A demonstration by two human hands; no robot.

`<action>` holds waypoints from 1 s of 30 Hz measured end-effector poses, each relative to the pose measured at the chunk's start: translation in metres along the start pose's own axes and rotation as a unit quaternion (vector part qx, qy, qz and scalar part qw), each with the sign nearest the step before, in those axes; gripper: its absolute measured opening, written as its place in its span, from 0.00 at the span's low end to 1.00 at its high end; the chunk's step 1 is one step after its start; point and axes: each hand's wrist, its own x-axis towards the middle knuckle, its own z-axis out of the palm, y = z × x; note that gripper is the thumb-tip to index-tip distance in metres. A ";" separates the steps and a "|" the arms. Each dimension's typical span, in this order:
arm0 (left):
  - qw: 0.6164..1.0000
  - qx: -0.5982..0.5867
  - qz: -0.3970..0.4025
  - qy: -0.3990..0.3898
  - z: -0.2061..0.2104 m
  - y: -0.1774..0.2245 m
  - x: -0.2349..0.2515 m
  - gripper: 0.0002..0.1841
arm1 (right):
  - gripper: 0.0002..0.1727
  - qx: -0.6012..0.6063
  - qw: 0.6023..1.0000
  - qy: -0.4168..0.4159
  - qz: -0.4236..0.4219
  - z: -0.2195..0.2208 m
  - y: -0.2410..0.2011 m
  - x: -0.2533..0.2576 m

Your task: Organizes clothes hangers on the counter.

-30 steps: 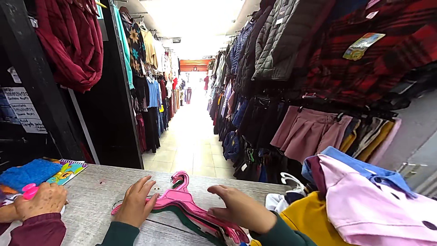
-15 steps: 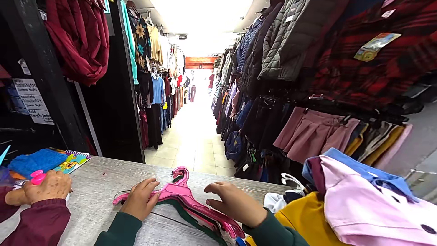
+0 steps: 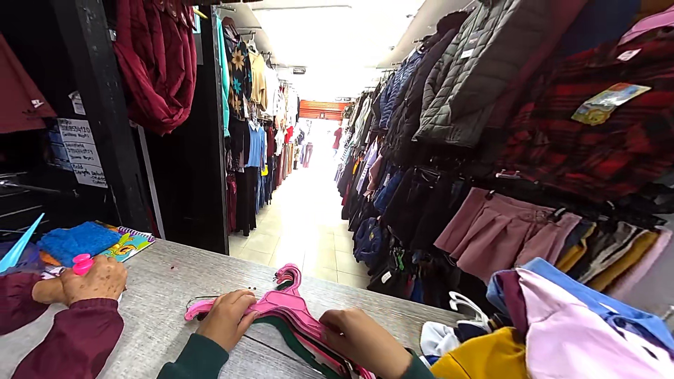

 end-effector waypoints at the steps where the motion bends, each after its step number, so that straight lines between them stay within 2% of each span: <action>1: 1.000 0.004 0.006 0.012 0.000 0.001 0.000 0.11 | 0.17 -0.002 1.000 0.009 0.000 0.000 0.000 -0.001; 8: 0.987 0.057 0.055 0.139 0.002 0.002 0.003 0.13 | 0.13 -0.008 0.994 0.109 -0.020 -0.011 -0.008 -0.011; 12: 0.978 0.085 0.063 0.179 0.002 0.004 0.004 0.13 | 0.11 0.006 0.990 0.137 -0.038 -0.018 -0.019 -0.019; 18: 0.977 0.069 0.060 0.193 0.002 0.006 0.005 0.18 | 0.11 -0.017 0.987 0.146 -0.066 -0.021 -0.036 -0.029; 22: 0.973 0.027 0.058 0.220 -0.001 0.019 0.005 0.21 | 0.10 -0.043 0.980 0.182 -0.067 -0.031 -0.070 -0.048; 26: 0.966 0.016 0.107 0.235 -0.003 0.025 0.007 0.23 | 0.09 -0.080 0.976 0.195 -0.055 -0.049 -0.090 -0.078; 30: 0.958 0.006 0.178 0.223 -0.005 0.040 -0.011 0.18 | 0.11 -0.114 0.978 0.167 -0.057 -0.066 -0.097 -0.136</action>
